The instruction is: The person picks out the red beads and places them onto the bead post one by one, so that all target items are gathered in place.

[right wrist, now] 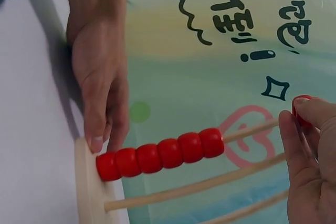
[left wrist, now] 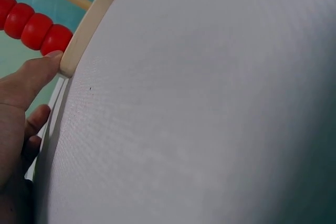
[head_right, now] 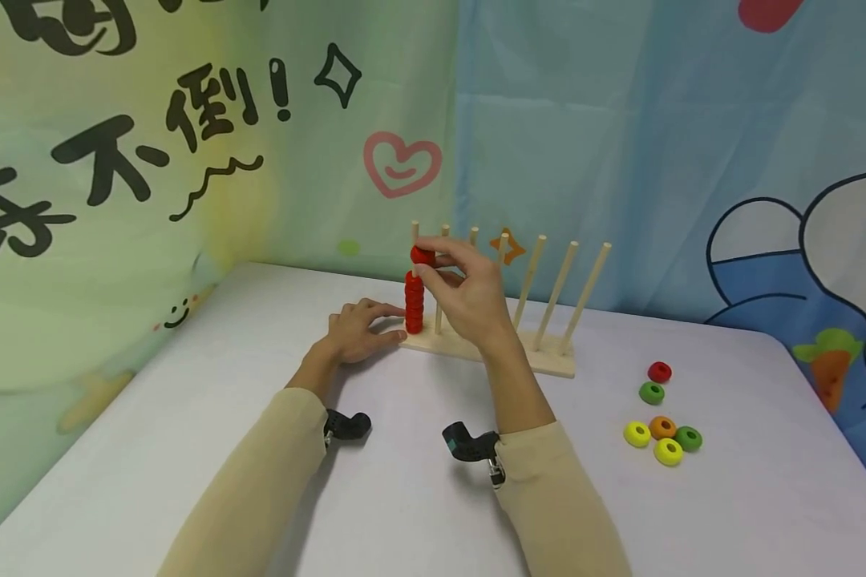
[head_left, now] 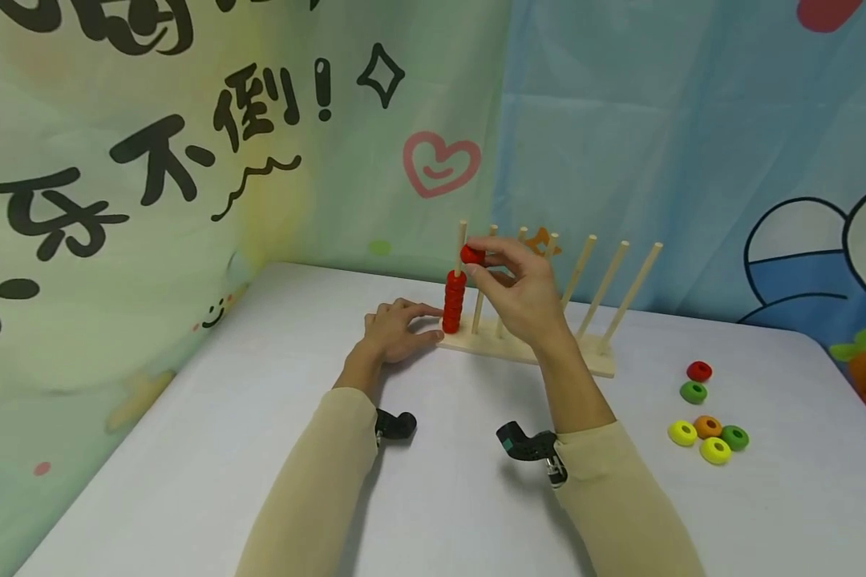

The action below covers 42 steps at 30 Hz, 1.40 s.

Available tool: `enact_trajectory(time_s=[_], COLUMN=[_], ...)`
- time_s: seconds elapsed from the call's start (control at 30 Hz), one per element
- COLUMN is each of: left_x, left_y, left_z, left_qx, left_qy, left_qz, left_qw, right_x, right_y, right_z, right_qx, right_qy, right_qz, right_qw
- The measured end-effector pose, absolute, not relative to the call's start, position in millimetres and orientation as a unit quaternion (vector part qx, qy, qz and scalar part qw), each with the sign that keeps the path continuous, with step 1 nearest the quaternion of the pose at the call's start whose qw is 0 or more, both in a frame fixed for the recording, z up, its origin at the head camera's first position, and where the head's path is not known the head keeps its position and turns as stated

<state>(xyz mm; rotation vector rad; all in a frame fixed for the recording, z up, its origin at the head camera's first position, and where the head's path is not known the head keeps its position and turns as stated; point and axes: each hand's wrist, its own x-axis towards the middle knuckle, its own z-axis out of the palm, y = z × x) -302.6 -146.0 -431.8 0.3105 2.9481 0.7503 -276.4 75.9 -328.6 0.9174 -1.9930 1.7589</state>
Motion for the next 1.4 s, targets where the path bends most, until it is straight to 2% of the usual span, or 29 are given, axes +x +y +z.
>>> enact_trajectory(time_s=[0.23, 0.7, 1.0, 1.4], left_x=[-302.1, -301.2, -301.8, -302.8], left_y=[-145.7, -144.9, -148.0, -148.1], left_z=[-434.9, -433.8, -431.9, -432.0], left_qx=[0.108, 0.105, 0.108, 0.110], left_qy=[0.961, 0.961, 0.961, 0.962], left_qz=[0.250, 0.252, 0.250, 0.245], left_qw=[0.045, 0.045, 0.042, 0.041], right_x=[-281.7, -286.8, -290.6, -292.4], right_y=[66.0, 51.0, 45.1, 45.4], right_z=[-326.4, -323.0, -316.8, -308.2], right_qx=[0.326, 0.260, 0.248, 0.226], right_qy=[-0.681, -0.686, -0.672, -0.704], right_qz=[0.626, 0.633, 0.658, 0.655], right_qw=[0.196, 0.247, 0.231, 0.157])
